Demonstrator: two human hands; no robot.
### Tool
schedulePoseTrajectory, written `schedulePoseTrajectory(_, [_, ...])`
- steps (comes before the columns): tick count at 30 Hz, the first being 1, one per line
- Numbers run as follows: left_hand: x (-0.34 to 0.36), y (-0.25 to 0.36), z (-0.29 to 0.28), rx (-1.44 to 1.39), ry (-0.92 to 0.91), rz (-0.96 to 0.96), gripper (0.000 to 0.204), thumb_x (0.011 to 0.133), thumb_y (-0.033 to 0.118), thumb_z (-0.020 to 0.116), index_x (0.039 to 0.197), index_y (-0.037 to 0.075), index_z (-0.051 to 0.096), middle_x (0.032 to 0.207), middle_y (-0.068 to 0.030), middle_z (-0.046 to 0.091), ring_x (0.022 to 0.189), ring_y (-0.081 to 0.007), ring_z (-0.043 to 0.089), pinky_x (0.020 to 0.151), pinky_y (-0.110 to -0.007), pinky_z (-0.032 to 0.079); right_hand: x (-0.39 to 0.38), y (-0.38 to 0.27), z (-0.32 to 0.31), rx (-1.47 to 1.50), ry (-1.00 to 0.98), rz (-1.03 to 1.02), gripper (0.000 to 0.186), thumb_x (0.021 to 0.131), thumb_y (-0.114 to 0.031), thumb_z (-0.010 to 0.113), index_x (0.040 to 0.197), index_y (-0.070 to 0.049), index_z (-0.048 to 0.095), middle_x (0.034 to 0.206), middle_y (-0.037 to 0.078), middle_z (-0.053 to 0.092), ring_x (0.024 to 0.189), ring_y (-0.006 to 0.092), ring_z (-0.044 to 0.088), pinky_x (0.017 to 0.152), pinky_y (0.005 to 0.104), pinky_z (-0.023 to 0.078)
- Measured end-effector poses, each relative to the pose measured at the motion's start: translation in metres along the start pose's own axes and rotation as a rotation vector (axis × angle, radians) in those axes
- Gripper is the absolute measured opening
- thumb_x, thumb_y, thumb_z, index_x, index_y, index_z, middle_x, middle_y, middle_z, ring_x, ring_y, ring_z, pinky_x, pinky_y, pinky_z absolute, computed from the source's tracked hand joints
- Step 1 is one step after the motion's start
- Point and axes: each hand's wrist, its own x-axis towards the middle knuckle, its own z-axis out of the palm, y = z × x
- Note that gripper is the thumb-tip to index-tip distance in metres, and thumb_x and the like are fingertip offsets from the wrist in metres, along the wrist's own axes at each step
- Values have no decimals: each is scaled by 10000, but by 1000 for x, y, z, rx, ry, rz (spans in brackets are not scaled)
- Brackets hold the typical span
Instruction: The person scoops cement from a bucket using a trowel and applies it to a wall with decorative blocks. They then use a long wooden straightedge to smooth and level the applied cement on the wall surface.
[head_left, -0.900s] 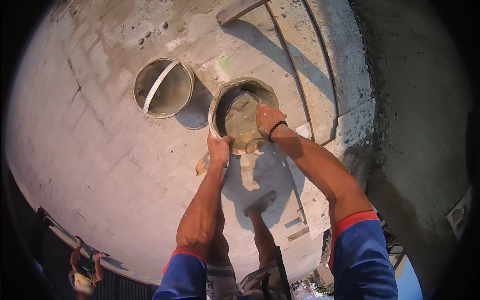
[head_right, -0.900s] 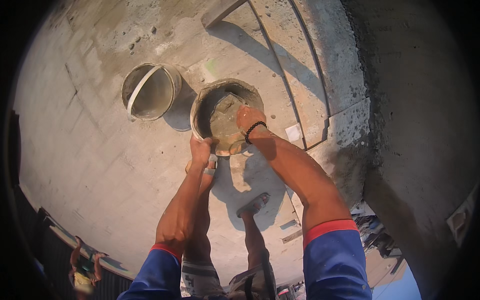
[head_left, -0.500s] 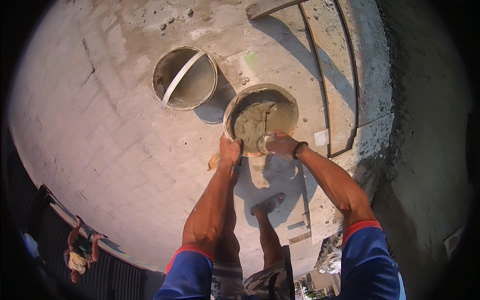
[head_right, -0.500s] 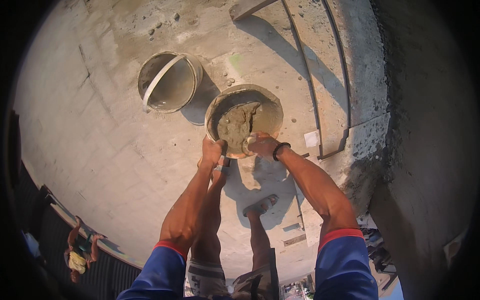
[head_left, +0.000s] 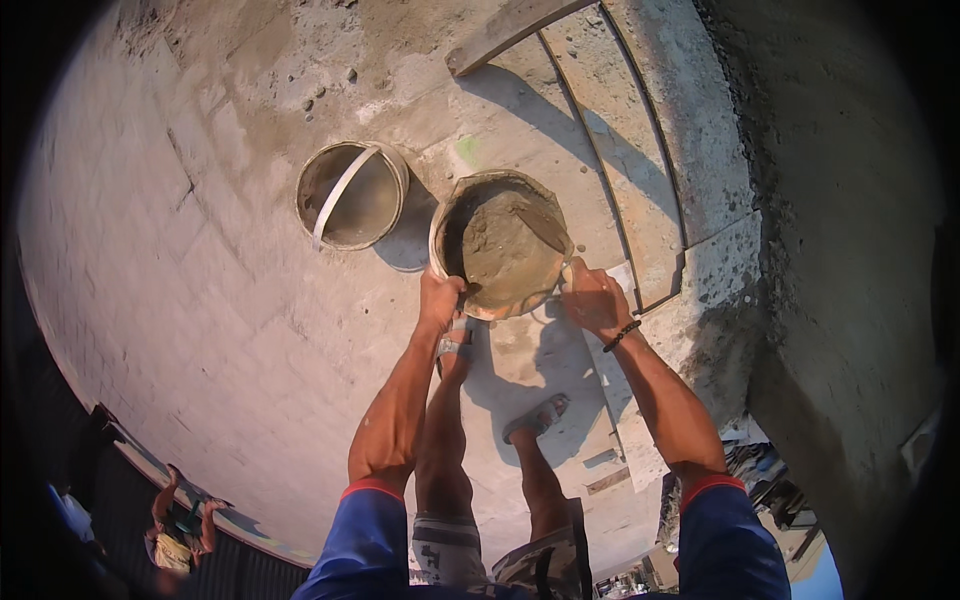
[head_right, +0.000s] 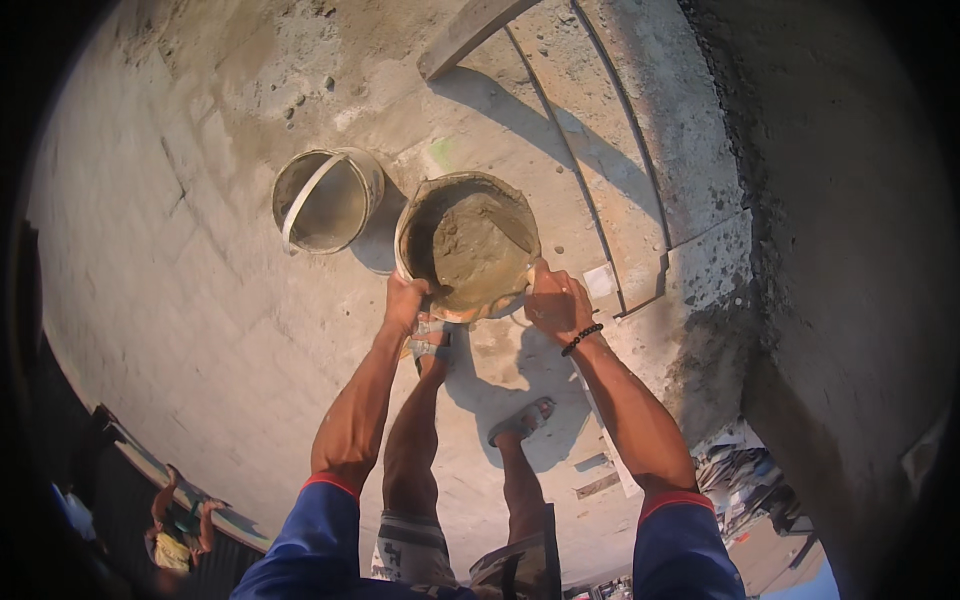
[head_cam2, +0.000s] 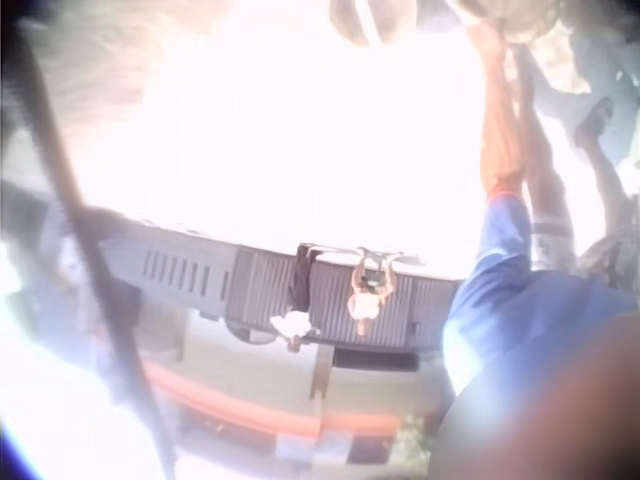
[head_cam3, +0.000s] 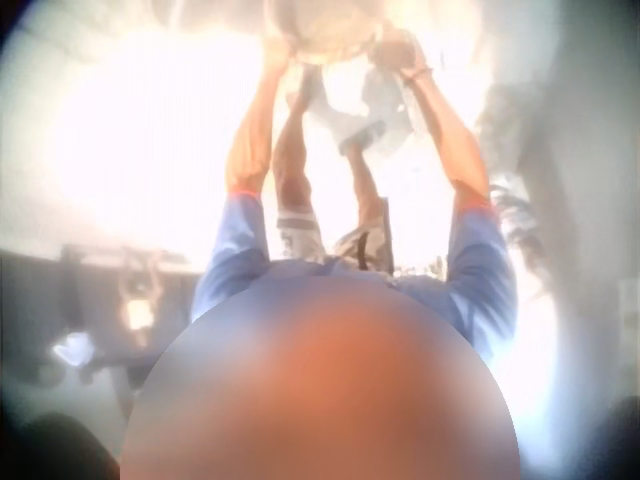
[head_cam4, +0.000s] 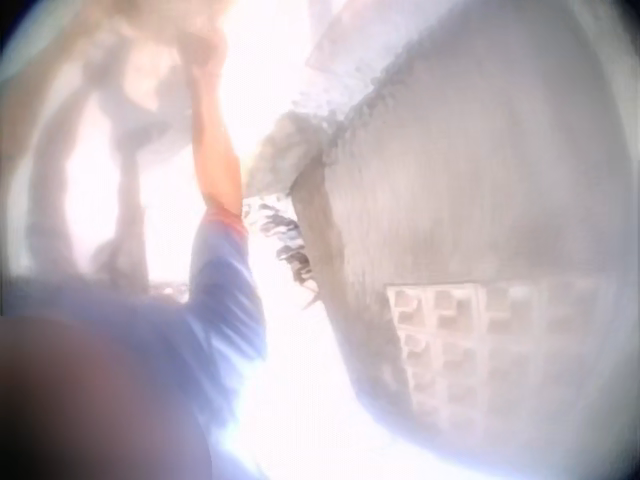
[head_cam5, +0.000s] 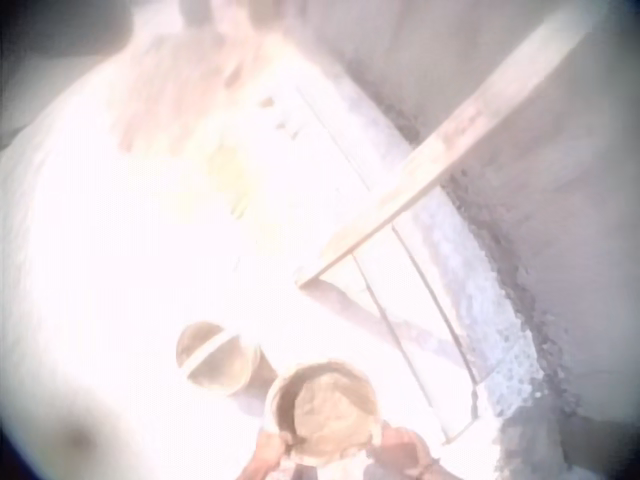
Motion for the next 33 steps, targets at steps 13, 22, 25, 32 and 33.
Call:
schedulePoseTrajectory(13, [-200, 52, 53, -29, -126, 96, 574, 640, -115, 491, 1207, -33, 534, 1024, -80, 629, 880, -191, 592, 755, -268, 484, -185, -20, 42, -22, 101, -411, 289, 767, -259, 649, 978, -73, 580, 894, 107, 634, 855, 267, 627, 749, 366, 515])
schedulePoseTrajectory(22, [-349, 43, 127, 341, -158, 286, 560, 604, -78, 560, 1158, 4, 568, 932, -100, 649, 761, -220, 617, 584, -307, 509, -322, 121, -4, 136, 206, -206, 459, 799, -293, 597, 1147, -14, 488, 1025, 166, 606, 1001, 338, 592, 819, 435, 488])
schedulePoseTrajectory(25, [-334, -21, 138, 183, -185, 305, 525, 573, -70, 597, 1094, -9, 585, 925, -105, 646, 795, -246, 623, 596, -359, 518, -346, 135, 33, 186, 205, -242, 467, 823, -301, 578, 1169, -1, 487, 1070, 187, 608, 1043, 349, 586, 853, 454, 477])
schedulePoseTrajectory(32, [-492, 73, 285, 234, -333, 403, 523, 576, -77, 584, 1095, -15, 581, 927, -108, 644, 795, -253, 624, 605, -364, 523, -468, 163, -13, 74, 102, -166, 380, 831, -224, 547, 1107, 35, 529, 960, 241, 652, 953, 387, 637, 776, 506, 495])
schedulePoseTrajectory(33, [-502, 79, 286, 213, -332, 417, 523, 576, -78, 582, 1095, -15, 581, 927, -109, 644, 795, -254, 625, 606, -365, 523, -480, 162, -27, 73, 102, -177, 376, 831, -222, 546, 1103, 36, 531, 956, 242, 652, 948, 388, 638, 772, 507, 496])
